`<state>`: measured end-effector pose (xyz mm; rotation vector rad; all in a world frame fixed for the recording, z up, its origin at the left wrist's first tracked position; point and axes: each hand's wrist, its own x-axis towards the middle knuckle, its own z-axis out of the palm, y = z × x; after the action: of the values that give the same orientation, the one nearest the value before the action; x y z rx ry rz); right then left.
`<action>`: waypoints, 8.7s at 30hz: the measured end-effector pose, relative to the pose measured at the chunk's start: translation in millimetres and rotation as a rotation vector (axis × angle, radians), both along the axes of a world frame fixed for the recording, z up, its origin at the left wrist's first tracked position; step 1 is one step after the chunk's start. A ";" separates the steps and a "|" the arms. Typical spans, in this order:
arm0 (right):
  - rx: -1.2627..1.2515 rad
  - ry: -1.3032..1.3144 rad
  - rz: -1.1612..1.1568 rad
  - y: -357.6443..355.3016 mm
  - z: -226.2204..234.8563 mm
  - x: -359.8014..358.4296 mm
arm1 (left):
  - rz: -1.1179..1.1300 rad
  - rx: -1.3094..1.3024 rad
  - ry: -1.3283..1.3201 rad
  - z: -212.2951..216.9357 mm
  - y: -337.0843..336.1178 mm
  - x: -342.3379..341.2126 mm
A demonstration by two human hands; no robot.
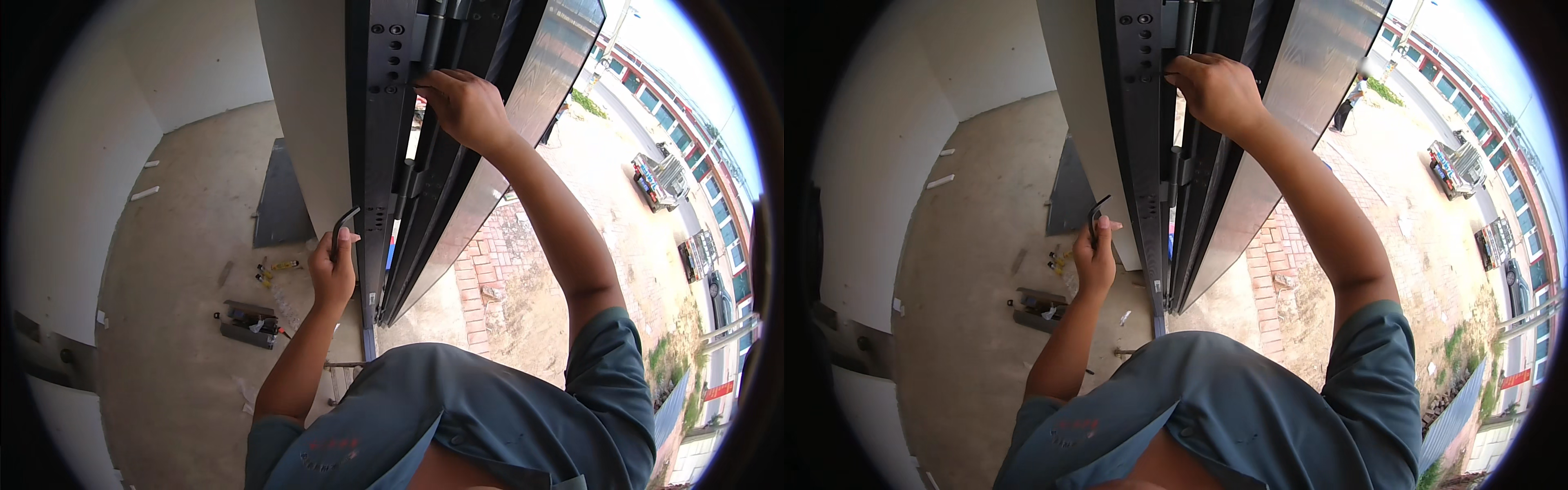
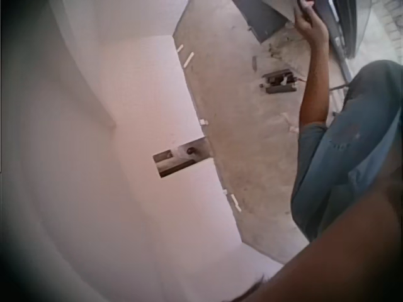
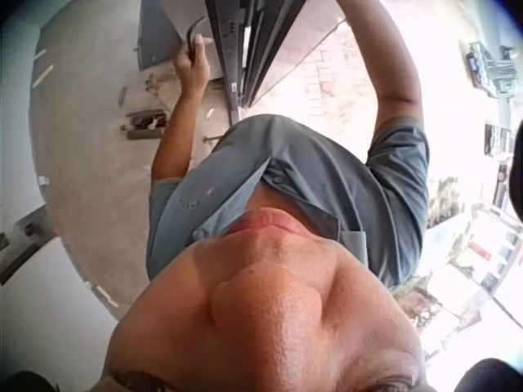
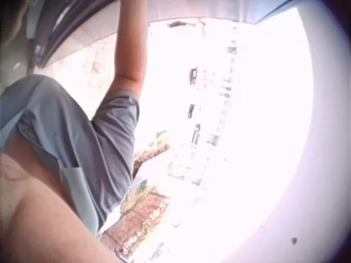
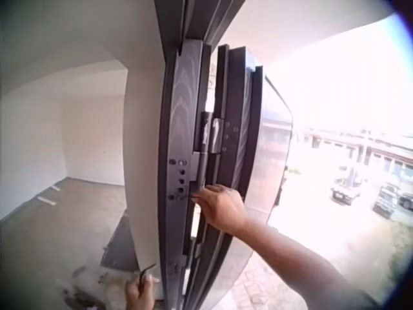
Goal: The person uses an Allen key to tighten multiple screws on the edge of a door frame, working from the top section downward. The person repeatedly inserts the tool, turns it to secure fasteners, and repositions along the frame while standing on a small ladder.
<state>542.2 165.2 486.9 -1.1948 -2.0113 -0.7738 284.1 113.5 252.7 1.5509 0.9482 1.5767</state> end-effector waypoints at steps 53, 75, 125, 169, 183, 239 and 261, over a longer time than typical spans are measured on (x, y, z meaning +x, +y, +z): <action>-0.354 0.602 -0.199 16.5 -16.7 -23.2 | 0.153 0.305 0.102 104.0 36.4 2.1; -0.362 0.360 -0.253 24.0 8.6 -7.3 | 0.612 0.755 0.436 210.7 133.2 58.4; -0.364 -0.454 -0.525 7.7 91.8 -27.2 | 0.297 0.425 0.392 199.5 155.5 64.1; 0.356 -1.054 0.129 13.5 168.8 14.6 | 0.215 0.389 0.218 184.4 161.1 68.8; 0.287 -1.044 0.317 26.8 201.6 -3.3 | 0.279 0.517 0.181 171.2 169.5 74.9; -0.370 0.532 -0.204 21.7 -68.8 -30.0 | 0.165 0.433 0.127 167.4 169.6 72.6; -0.388 0.615 -0.297 12.1 -63.3 -19.9 | 0.142 0.254 0.081 173.9 149.1 76.0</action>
<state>522.3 177.3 423.7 -1.7277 -1.5157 -0.0990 360.1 262.6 426.6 1.7661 0.9486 1.8020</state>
